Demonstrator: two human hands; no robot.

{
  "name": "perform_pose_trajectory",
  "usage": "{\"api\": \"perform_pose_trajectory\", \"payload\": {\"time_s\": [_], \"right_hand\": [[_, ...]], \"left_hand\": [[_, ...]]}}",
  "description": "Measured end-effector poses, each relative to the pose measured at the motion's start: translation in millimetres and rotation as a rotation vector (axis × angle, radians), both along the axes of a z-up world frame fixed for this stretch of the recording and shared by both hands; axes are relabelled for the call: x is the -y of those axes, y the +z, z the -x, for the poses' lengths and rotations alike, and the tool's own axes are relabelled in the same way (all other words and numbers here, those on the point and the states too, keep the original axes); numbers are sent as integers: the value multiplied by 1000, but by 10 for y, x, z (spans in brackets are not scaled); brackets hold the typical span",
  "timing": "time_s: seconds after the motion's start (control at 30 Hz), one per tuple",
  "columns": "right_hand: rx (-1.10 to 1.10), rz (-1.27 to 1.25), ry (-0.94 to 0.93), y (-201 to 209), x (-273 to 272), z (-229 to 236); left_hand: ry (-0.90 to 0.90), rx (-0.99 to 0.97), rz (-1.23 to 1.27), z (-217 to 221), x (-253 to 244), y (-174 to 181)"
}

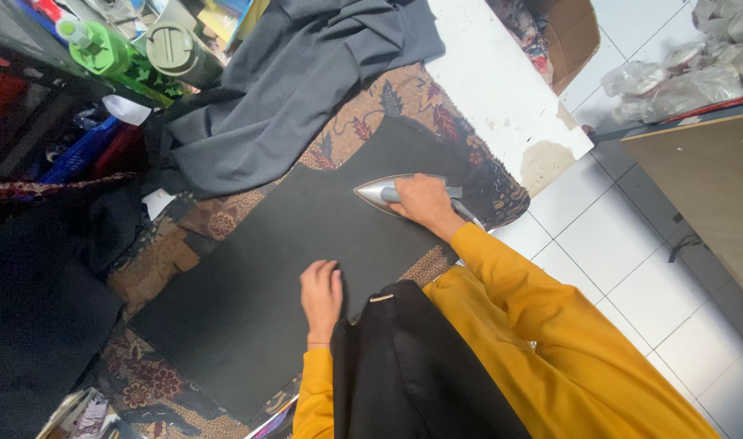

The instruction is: The person irons a piece of dark fabric on a patterned ironing board. They repeatedly smooth the fabric, use an iron to press it, and adjust its position. The person also briefly handles a small wrapped bundle before returning to ironing.

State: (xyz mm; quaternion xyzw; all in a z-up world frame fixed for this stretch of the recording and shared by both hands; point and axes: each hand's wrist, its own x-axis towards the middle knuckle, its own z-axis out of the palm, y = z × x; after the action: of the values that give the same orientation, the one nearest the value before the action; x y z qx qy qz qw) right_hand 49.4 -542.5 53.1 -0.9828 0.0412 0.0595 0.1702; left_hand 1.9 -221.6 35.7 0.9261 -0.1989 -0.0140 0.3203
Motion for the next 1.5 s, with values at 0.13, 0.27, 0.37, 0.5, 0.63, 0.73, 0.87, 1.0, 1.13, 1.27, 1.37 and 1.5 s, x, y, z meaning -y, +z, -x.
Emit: {"api": "perform_pose_trajectory", "payload": {"time_s": [0.13, 0.27, 0.37, 0.5, 0.63, 0.73, 0.87, 1.0, 1.13, 1.27, 1.37, 1.5], "right_hand": [[-15, 4, -5, -79, -21, 22], [-6, 26, 88, -22, 199, -2], [48, 51, 38, 39, 570, -210], [-12, 78, -47, 33, 1014, -351], [34, 94, -32, -12, 1105, -362], [-47, 57, 2, -33, 1178, -426], [-191, -62, 29, 54, 1608, -627], [165, -112, -288, 168, 2101, -539], [349, -1048, -658, -39, 2073, -260], [401, -1142, -742, -382, 2014, -161], [322, -1079, -751, -471, 2072, -62], [347, -807, -936, -329, 1700, 412]], "left_hand": [[-379, -110, 140, 206, 1073, -151], [-596, -73, 105, 382, 1731, -280], [-625, -4, 35, 336, 2096, -359], [-588, -106, -42, 338, 2364, -486], [-547, -82, -73, 340, 2417, -745], [-541, 16, -208, 387, 2444, -950], [-362, -131, -87, 363, 2493, -941], [-226, -434, 44, 212, 2453, -572], [-77, -680, 106, -5, 2463, -204], [33, -936, 75, -208, 2441, 3], [39, -868, 113, -271, 2404, 65], [-23, -517, 185, -290, 2364, 158]]}}
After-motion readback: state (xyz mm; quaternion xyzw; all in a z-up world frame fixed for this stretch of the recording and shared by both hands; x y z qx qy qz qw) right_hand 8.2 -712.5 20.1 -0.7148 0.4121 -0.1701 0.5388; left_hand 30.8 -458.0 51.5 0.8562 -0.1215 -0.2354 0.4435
